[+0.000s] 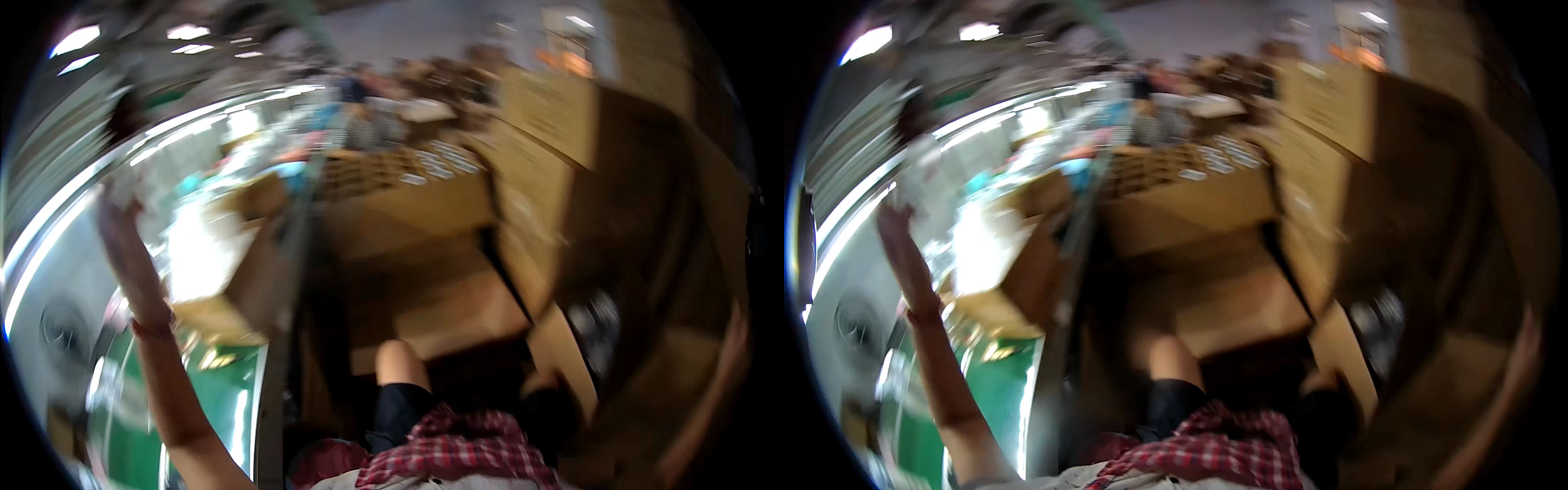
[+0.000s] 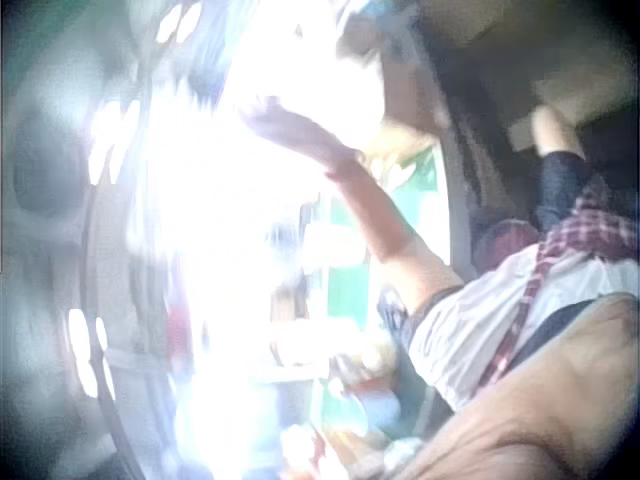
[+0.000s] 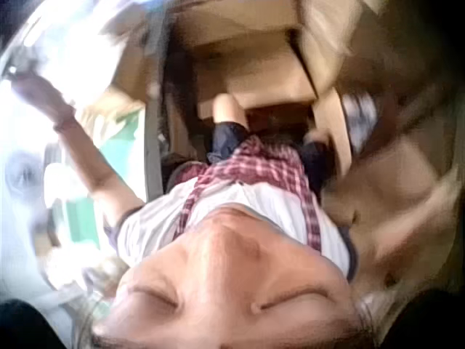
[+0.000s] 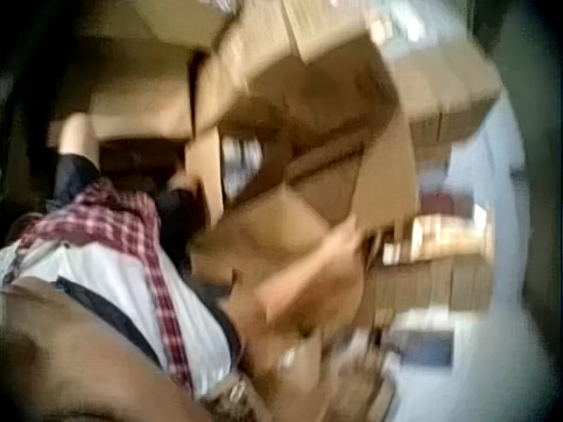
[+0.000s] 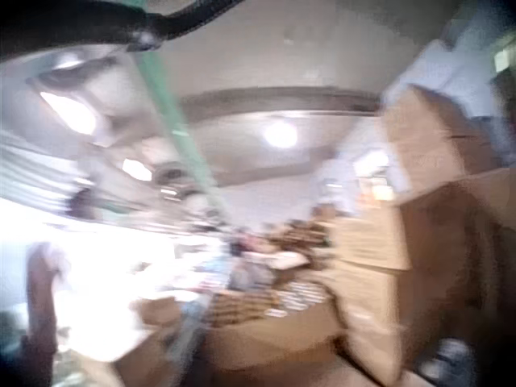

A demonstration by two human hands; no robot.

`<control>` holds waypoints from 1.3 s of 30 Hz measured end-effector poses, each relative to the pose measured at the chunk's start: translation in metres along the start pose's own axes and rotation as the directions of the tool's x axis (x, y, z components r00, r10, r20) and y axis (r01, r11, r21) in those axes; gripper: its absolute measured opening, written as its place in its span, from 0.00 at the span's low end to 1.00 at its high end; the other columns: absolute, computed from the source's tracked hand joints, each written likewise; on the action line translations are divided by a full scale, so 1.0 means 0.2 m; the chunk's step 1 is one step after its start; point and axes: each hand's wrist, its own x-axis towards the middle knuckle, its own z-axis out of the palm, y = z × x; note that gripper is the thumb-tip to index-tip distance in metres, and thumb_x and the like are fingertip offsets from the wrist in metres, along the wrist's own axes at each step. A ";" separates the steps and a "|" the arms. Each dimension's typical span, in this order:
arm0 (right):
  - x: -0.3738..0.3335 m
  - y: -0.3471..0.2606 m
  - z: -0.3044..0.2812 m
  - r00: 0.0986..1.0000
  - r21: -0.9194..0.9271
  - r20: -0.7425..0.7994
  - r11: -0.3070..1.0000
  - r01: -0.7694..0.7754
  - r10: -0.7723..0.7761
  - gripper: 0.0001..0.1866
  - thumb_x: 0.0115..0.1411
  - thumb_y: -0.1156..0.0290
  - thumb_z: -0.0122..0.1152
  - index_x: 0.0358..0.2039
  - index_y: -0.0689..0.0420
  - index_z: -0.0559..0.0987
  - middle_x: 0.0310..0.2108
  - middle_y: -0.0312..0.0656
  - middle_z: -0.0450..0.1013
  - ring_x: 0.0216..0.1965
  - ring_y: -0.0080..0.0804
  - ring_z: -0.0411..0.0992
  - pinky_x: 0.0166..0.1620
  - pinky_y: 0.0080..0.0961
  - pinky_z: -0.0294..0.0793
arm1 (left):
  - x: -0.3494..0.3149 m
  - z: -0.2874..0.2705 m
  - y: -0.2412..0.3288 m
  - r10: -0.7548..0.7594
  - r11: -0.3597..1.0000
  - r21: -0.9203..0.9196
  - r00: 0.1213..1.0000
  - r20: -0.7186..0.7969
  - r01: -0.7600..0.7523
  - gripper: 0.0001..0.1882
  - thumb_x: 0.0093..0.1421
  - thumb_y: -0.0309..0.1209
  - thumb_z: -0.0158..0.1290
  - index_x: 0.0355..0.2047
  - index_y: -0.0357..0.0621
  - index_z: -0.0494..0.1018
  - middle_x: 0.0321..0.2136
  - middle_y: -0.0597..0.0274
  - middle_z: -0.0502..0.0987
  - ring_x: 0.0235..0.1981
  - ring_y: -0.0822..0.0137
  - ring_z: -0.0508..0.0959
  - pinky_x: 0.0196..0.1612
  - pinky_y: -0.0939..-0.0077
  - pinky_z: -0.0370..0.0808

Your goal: The person opens a cardboard box containing glass jars, then inserts folded pink paper pieces into each jar one by one. The person works from a seated position on the floor, handling the paper and jars directly with both hands.

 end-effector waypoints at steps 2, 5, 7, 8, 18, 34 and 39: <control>-0.10 -0.34 0.04 0.969 -0.095 0.147 0.978 -0.187 0.200 0.29 0.60 0.44 0.43 0.51 0.53 0.73 0.51 0.46 0.69 0.53 0.42 0.66 0.55 0.30 0.62 | -0.51 0.53 0.11 -0.482 0.721 -0.276 0.746 0.460 0.636 0.17 0.61 0.36 0.46 0.48 0.42 0.65 0.43 0.62 0.69 0.42 0.70 0.71 0.44 0.74 0.68; -0.07 -0.28 0.23 0.983 0.275 0.033 0.944 -0.183 0.181 0.28 0.61 0.46 0.46 0.48 0.58 0.74 0.44 0.51 0.73 0.46 0.40 0.72 0.50 0.28 0.66 | -1.09 1.22 -0.04 -0.429 0.543 -0.028 0.306 0.850 0.839 0.21 0.61 0.39 0.48 0.50 0.40 0.63 0.39 0.58 0.73 0.38 0.68 0.75 0.38 0.75 0.72; -0.05 -0.26 0.24 0.988 0.412 -0.063 0.905 -0.105 0.143 0.27 0.60 0.48 0.50 0.45 0.62 0.75 0.41 0.52 0.74 0.44 0.37 0.73 0.47 0.29 0.67 | -1.56 1.73 0.12 -0.259 0.202 0.031 0.023 0.966 0.979 0.29 0.61 0.40 0.50 0.56 0.39 0.56 0.44 0.52 0.69 0.37 0.61 0.77 0.36 0.72 0.74; -0.06 -0.30 0.21 0.985 0.386 -0.109 0.919 -0.085 0.137 0.26 0.60 0.49 0.50 0.43 0.61 0.76 0.41 0.51 0.75 0.43 0.39 0.73 0.46 0.30 0.68 | -1.76 1.93 0.27 -0.197 0.143 0.086 -0.057 0.979 0.986 0.36 0.57 0.49 0.53 0.58 0.40 0.54 0.49 0.50 0.67 0.42 0.59 0.75 0.38 0.67 0.74; -0.07 -0.21 -0.06 0.974 0.314 -0.178 0.946 -0.076 0.138 0.19 0.61 0.60 0.54 0.41 0.66 0.76 0.34 0.40 0.76 0.36 0.21 0.69 0.43 0.21 0.68 | -2.33 3.05 1.53 -0.046 0.698 0.154 -0.170 0.984 0.700 0.62 0.43 0.61 0.59 0.61 0.30 0.38 0.62 0.33 0.41 0.63 0.46 0.51 0.63 0.61 0.52; 0.18 -0.62 0.03 0.937 -0.297 -0.260 0.943 0.152 -0.233 0.19 0.60 0.58 0.54 0.39 0.63 0.78 0.34 0.50 0.76 0.33 0.35 0.75 0.37 0.29 0.72 | -2.22 2.82 1.63 0.404 -0.067 -0.261 0.266 0.875 0.963 0.29 0.56 0.16 0.47 0.59 0.40 0.56 0.50 0.59 0.69 0.47 0.68 0.72 0.48 0.76 0.70; 0.25 0.50 0.56 0.956 -0.744 0.262 0.658 0.114 0.131 0.41 0.62 0.39 0.24 0.57 0.64 0.63 0.57 0.56 0.59 0.61 0.47 0.56 0.65 0.46 0.36 | -2.38 2.64 1.61 0.488 -0.427 0.434 -0.202 0.849 0.793 0.21 0.53 0.19 0.49 0.49 0.40 0.67 0.39 0.65 0.74 0.38 0.74 0.73 0.39 0.80 0.71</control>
